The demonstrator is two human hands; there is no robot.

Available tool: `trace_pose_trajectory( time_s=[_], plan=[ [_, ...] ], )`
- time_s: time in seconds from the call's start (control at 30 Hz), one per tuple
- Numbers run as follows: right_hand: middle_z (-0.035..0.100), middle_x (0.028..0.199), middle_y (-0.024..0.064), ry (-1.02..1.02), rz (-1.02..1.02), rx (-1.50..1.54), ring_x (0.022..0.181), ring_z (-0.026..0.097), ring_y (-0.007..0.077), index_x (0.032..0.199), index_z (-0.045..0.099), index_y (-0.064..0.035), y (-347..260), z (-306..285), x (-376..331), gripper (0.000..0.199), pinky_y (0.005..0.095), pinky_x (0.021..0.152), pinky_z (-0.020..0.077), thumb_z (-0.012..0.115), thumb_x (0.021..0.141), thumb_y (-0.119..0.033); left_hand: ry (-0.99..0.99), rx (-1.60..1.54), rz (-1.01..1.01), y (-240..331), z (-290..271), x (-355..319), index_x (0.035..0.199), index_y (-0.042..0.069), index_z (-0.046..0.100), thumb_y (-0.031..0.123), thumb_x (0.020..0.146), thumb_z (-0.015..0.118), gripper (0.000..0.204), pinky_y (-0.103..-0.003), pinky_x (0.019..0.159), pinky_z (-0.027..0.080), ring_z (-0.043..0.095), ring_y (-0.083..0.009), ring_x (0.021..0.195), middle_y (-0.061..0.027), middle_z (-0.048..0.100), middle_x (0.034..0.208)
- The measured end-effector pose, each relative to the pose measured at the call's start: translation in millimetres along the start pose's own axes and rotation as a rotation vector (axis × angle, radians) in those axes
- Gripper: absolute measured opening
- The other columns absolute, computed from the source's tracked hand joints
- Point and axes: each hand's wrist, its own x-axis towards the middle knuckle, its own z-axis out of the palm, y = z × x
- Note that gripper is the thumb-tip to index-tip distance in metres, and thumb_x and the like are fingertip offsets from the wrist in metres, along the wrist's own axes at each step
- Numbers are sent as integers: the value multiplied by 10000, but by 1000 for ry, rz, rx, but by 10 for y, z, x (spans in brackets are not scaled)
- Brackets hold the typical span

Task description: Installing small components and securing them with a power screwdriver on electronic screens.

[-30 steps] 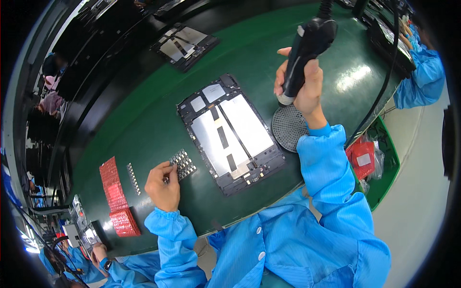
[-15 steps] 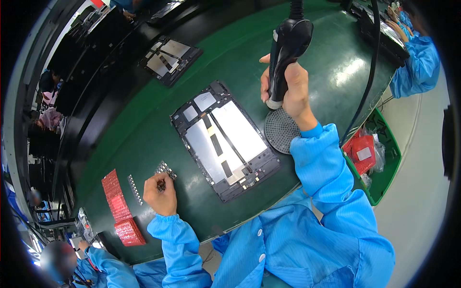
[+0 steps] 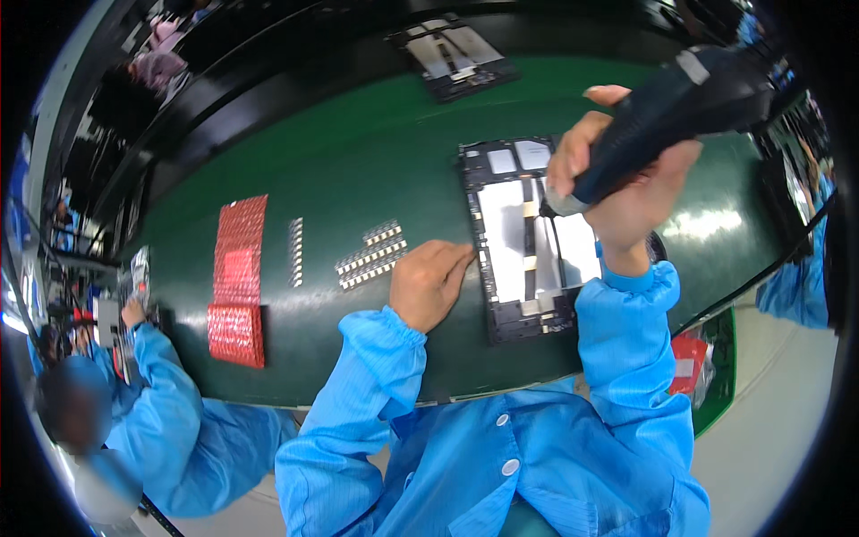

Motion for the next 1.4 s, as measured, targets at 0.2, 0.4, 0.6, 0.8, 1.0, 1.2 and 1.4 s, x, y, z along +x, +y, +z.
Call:
trace_pose_trajectory(
  time_s=[0.2, 0.4, 0.6, 0.8, 1.0, 1.2, 1.4],
  plan=[
    [557, 656, 113, -50, 41, 20, 511, 555, 161, 1144, 502, 62, 591, 362, 200, 739, 269, 481, 448, 322, 935, -623, 265, 158, -305, -278, -323, 27, 871, -4, 694, 42, 785, 700, 98, -281, 544, 465, 591, -185, 580, -119, 632, 712],
    [515, 645, 83, -13, 106, -186, 519, 544, 178, 1158, 459, 9, 758, 379, 251, 788, 303, 513, 458, 267, 892, -708, 246, 132, -309, -317, -343, 37, 853, -9, 666, 31, 795, 683, 72, -278, 535, 452, 567, -158, 579, -101, 632, 764],
    [511, 650, 89, 3, 95, -194, 523, 542, 192, 1163, 457, 1, 796, 337, 253, 791, 335, 528, 463, 261, 888, -715, 263, 97, -269, -339, -321, 27, 842, -15, 654, 24, 797, 674, 63, -290, 548, 460, 581, -185, 597, -111, 646, 814],
    [512, 660, 92, -4, 106, -169, 531, 543, 196, 1163, 460, -1, 831, 321, 240, 800, 343, 526, 465, 251, 885, -721, 260, 95, -282, -377, -310, -8, 836, -4, 656, 54, 801, 674, 70, -328, 559, 470, 594, -231, 617, -117, 637, 782],
    [535, 631, 104, 35, 65, -81, 501, 547, 178, 1104, 496, 40, 818, 363, 250, 779, 312, 505, 463, 305, 901, -687, 251, 107, -274, -352, -340, 20, 842, -3, 664, 49, 793, 687, 75, -309, 551, 460, 589, -208, 604, -112, 644, 762],
    [542, 639, 110, -21, 69, -153, 514, 554, 172, 1095, 502, 46, 860, 364, 237, 787, 293, 494, 460, 316, 895, -692, 270, 81, -283, -355, -326, 8, 844, 0, 674, 48, 790, 693, 75, -286, 527, 450, 592, -179, 592, -106, 644, 734],
    [549, 642, 118, -77, 41, -207, 518, 550, 160, 1085, 512, 55, 876, 386, 208, 784, 268, 484, 451, 341, 893, -685, 309, -31, -372, -258, -340, 5, 851, -11, 671, 43, 798, 688, 77, -268, 510, 463, 612, -157, 585, -107, 659, 726]
  ],
)
